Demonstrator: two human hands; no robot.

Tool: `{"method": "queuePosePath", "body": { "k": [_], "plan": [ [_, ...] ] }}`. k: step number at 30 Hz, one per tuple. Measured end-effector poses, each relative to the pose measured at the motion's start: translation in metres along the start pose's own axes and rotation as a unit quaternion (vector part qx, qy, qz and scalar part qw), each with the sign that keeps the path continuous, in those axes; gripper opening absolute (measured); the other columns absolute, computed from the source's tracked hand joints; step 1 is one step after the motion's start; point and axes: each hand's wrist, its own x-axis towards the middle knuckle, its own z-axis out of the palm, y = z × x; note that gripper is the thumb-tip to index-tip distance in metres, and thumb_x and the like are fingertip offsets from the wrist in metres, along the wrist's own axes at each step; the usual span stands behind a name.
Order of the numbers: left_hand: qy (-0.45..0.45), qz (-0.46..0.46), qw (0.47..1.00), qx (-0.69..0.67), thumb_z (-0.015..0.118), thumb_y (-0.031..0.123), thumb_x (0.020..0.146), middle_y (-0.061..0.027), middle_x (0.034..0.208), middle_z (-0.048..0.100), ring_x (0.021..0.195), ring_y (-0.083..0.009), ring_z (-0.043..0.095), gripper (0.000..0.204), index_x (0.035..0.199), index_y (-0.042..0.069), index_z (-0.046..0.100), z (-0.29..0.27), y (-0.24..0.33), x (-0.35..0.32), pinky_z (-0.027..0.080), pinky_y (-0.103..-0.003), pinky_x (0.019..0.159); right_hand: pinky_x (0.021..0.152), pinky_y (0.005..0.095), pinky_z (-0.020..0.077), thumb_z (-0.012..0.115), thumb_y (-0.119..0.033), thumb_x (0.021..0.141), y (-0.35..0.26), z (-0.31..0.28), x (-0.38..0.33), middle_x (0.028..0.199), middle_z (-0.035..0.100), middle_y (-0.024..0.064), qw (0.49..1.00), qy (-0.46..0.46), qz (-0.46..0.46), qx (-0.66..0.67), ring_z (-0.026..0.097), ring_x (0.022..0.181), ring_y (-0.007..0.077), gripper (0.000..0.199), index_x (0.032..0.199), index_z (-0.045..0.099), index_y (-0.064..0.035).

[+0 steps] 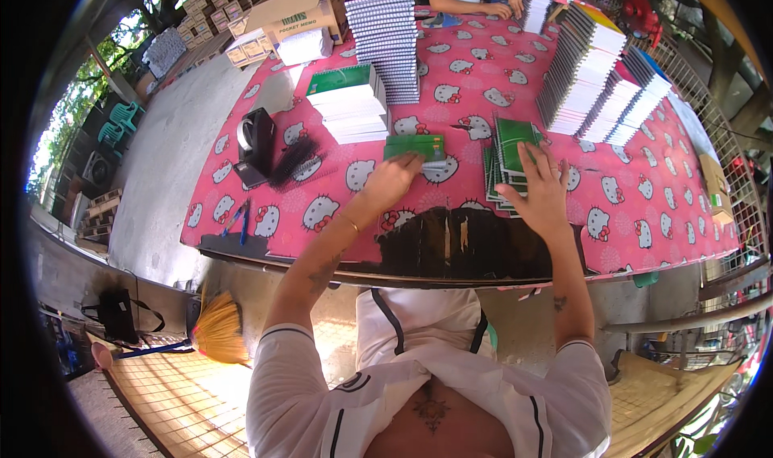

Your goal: The person processes notebooks by aligning covers, cleaning the edges with a cloth, and stacking them into piles on a table.

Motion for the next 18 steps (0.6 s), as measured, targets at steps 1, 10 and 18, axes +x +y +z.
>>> {"method": "queuePosePath", "body": {
  "k": [1, 10, 18],
  "plan": [
    [-0.009, -0.021, 1.0, 0.0, 0.063, 0.008, 0.085, -0.0179, 0.103, 0.069, 0.095, -0.0332, 0.068, 0.026, 0.111, 0.003, 0.065, -0.009, 0.002, 0.005, 0.055, -0.041, 0.084, 0.107, 0.0542, 0.0364, 0.076, -0.049, 0.08, -0.017, -0.007, 0.004, 0.14, 0.05, 0.0112, 0.995, 0.015, -0.003, 0.097, 0.048, 0.13, 0.0314, 0.078, 0.14, 0.052, -0.0054],
    [-0.085, -0.191, 0.975, -0.07, 0.067, 0.013, 0.086, -0.0186, 0.095, 0.07, 0.079, -0.0386, 0.068, 0.021, 0.105, 0.004, 0.069, -0.076, 0.024, -0.022, 0.055, -0.047, 0.068, 0.075, 0.0292, 0.0518, 0.076, -0.004, 0.082, -0.072, 0.045, -0.062, 0.099, 0.069, 0.0118, 0.885, -0.07, 0.102, 0.449, 0.066, 0.082, 0.0189, 0.048, 0.126, 0.057, -0.0022],
    [0.197, -0.271, 0.931, 0.146, 0.064, 0.015, 0.093, -0.016, 0.095, 0.068, 0.084, -0.037, 0.066, 0.017, 0.108, 0.007, 0.062, -0.076, -0.075, -0.095, 0.054, -0.047, 0.073, 0.073, 0.0266, 0.0481, 0.072, -0.004, 0.086, -0.084, 0.054, -0.058, 0.096, 0.062, 0.0037, 0.763, -0.088, 0.202, 0.607, 0.057, 0.08, 0.0106, 0.021, 0.106, 0.068, 0.0004]
  ]
}}
